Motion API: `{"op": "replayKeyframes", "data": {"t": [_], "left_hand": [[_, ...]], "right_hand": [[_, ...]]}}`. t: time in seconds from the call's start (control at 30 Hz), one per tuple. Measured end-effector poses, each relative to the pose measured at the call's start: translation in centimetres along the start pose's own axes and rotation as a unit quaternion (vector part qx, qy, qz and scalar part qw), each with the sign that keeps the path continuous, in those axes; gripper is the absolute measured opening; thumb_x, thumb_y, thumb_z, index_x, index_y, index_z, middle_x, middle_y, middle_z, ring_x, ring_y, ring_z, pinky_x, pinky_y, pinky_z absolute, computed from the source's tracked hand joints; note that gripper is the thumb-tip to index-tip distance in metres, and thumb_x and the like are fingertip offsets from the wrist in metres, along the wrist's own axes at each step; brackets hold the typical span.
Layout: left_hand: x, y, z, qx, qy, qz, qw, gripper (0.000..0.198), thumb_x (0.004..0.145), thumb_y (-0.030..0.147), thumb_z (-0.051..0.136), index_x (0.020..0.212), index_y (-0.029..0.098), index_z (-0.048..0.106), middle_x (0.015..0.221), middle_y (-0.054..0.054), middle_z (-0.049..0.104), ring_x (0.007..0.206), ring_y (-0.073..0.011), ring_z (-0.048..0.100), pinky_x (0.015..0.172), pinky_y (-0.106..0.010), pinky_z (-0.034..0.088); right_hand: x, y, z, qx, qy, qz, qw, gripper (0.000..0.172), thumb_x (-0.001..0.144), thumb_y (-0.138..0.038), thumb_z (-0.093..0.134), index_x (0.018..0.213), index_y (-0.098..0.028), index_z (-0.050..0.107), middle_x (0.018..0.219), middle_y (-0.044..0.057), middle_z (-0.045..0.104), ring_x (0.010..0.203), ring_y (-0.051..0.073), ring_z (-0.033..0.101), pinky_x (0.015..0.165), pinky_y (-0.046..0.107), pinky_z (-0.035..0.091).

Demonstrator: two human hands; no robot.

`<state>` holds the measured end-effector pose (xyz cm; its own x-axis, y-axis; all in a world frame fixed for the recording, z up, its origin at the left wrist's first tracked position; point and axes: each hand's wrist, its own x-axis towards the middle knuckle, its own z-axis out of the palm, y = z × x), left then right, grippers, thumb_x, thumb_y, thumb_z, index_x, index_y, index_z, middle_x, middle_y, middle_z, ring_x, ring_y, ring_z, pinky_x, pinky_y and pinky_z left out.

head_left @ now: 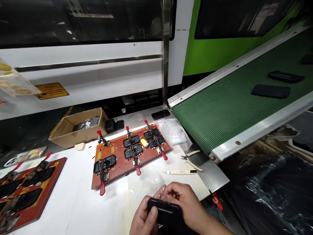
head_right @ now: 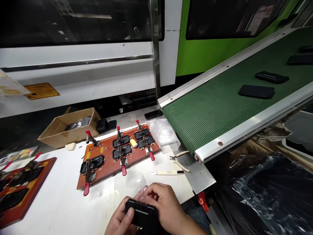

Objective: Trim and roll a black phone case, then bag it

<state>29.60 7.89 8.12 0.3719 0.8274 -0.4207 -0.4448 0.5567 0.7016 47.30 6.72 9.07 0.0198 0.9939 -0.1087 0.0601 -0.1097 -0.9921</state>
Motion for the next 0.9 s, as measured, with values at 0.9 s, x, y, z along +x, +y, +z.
{"op": "replayKeyframes", "data": {"t": [0.9], "left_hand": [[-1.2, 2.1, 0.9, 0.026, 0.055, 0.011, 0.998, 0.031, 0.079, 0.039, 0.089, 0.088, 0.019, 0.068, 0.082, -0.003, 0.073, 0.093, -0.0253, 0.075, 0.090, -0.037, 0.059]], "right_hand": [[-1.9, 1.1, -0.2, 0.177, -0.033, 0.079, 0.980, 0.039, 0.098, -0.059, 0.066, 0.095, -0.020, 0.068, 0.080, -0.001, 0.064, 0.073, 0.015, 0.058, 0.069, 0.027, 0.049]]}}
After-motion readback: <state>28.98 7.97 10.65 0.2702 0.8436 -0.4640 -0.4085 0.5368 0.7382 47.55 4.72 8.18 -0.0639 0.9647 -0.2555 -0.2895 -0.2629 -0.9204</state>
